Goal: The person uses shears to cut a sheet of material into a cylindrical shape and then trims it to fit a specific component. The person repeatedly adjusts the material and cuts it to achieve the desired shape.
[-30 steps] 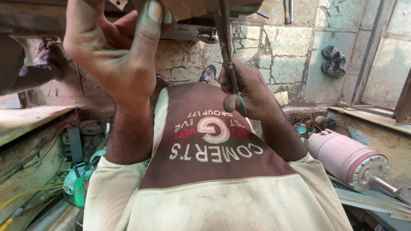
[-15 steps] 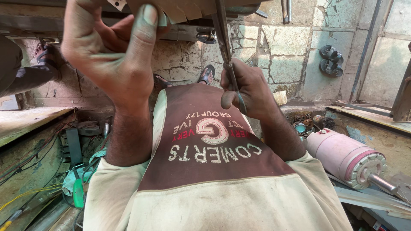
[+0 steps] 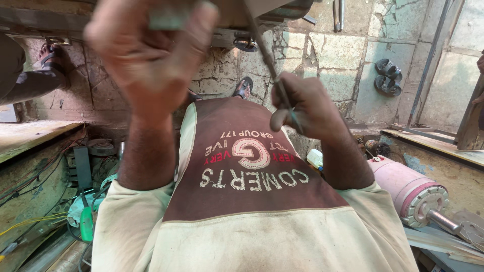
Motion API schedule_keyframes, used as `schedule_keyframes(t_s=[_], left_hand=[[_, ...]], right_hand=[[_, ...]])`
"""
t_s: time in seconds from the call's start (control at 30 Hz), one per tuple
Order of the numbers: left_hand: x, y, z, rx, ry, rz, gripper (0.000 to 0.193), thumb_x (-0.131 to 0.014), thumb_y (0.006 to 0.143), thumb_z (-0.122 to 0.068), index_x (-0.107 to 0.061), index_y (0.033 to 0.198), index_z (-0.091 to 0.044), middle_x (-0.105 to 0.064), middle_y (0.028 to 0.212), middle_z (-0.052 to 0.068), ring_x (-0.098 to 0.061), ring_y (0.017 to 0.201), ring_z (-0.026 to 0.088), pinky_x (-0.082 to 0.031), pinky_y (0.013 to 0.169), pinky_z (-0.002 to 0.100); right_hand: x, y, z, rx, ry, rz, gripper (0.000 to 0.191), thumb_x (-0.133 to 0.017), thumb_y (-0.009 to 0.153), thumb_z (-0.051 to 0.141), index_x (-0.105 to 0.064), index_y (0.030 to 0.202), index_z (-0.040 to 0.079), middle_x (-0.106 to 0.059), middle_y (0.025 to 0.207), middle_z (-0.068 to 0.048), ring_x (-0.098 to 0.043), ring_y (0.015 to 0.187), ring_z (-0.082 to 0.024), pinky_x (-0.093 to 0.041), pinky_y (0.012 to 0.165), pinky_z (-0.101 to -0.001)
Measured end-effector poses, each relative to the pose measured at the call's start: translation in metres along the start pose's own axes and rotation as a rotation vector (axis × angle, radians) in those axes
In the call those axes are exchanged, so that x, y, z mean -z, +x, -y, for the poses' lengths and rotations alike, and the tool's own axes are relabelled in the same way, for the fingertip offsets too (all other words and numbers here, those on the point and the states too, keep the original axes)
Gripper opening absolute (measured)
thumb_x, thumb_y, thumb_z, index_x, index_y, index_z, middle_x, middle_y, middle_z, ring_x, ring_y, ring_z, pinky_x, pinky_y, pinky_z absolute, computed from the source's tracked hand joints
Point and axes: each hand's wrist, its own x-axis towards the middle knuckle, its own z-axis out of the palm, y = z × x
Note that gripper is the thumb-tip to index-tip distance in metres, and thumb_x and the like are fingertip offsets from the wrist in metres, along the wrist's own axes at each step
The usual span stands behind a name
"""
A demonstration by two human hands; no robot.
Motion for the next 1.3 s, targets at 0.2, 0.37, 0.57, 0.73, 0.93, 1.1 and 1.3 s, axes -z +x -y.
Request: schedule_keyframes(t_s=[0.2, 0.37, 0.57, 0.73, 0.93, 1.1, 1.3], left_hand=[[-0.008, -0.015, -0.012, 0.208, -0.244, -0.007, 0.015, -0.077, 0.114, 0.009, -0.069, 0.124, 0.001, -0.073, 0.097, 0.009, -0.065, 0.073, 0.011, -0.053, 0.064, 0.023], [-0.016, -0.016, -0.016, 0.226, -0.283, -0.024, 0.020, -0.069, 0.111, 0.007, -0.059, 0.127, 0.001, -0.072, 0.107, 0.008, -0.075, 0.084, 0.011, -0.070, 0.074, 0.027], [-0.031, -0.025, -0.023, 0.306, -0.367, -0.031, 0.014, -0.061, 0.118, 0.011, -0.053, 0.125, 0.001, -0.065, 0.113, 0.006, -0.071, 0.097, 0.010, -0.073, 0.088, 0.030], [-0.033, -0.028, -0.021, 0.283, -0.322, -0.040, 0.017, -0.059, 0.115, 0.013, -0.052, 0.123, 0.001, -0.060, 0.115, 0.006, -0.066, 0.098, 0.008, -0.073, 0.088, 0.031], [-0.032, -0.033, -0.022, 0.293, -0.348, -0.055, 0.017, -0.060, 0.118, 0.010, -0.051, 0.128, -0.001, -0.065, 0.112, 0.006, -0.071, 0.094, 0.009, -0.071, 0.085, 0.029], [-0.029, -0.021, -0.022, 0.292, -0.381, -0.080, 0.023, -0.062, 0.113, 0.008, -0.052, 0.132, 0.002, -0.067, 0.116, 0.007, -0.074, 0.088, 0.010, -0.070, 0.082, 0.029], [-0.006, -0.001, -0.009, 0.182, -0.069, 0.012, 0.016, -0.071, 0.101, 0.010, -0.062, 0.114, 0.006, -0.071, 0.090, 0.012, -0.056, 0.055, 0.007, -0.041, 0.049, 0.021]], right_hand=[[-0.011, -0.004, 0.011, -0.001, 0.159, 0.062, 0.086, -0.047, 0.082, 0.094, -0.052, 0.100, 0.009, -0.052, 0.082, 0.003, -0.055, 0.071, -0.009, -0.046, 0.061, -0.0278], [-0.023, -0.004, 0.017, -0.074, 0.126, -0.038, 0.088, -0.048, 0.082, 0.095, -0.052, 0.099, 0.009, -0.054, 0.082, 0.003, -0.057, 0.073, -0.008, -0.051, 0.065, -0.0263], [-0.023, -0.001, 0.020, -0.082, 0.122, -0.131, 0.087, -0.052, 0.082, 0.093, -0.052, 0.101, 0.008, -0.055, 0.081, 0.003, -0.058, 0.072, -0.006, -0.052, 0.064, -0.0245], [-0.024, 0.000, 0.021, -0.098, 0.162, -0.156, 0.086, -0.055, 0.079, 0.091, -0.053, 0.101, 0.008, -0.054, 0.078, 0.004, -0.055, 0.070, -0.006, -0.047, 0.061, -0.0249], [-0.024, -0.002, 0.015, -0.065, 0.143, -0.171, 0.083, -0.055, 0.079, 0.090, -0.052, 0.098, 0.008, -0.052, 0.077, 0.004, -0.056, 0.067, -0.006, -0.046, 0.059, -0.0249], [-0.024, -0.006, 0.000, -0.024, 0.084, -0.178, 0.076, -0.056, 0.083, 0.086, -0.053, 0.091, 0.010, -0.052, 0.073, 0.004, -0.054, 0.063, -0.006, -0.044, 0.054, -0.0264], [0.000, -0.007, -0.005, 0.093, -0.150, -0.107, 0.069, -0.054, 0.084, 0.081, -0.053, 0.086, 0.012, -0.048, 0.067, 0.004, -0.048, 0.055, -0.008, -0.042, 0.049, -0.0266]])
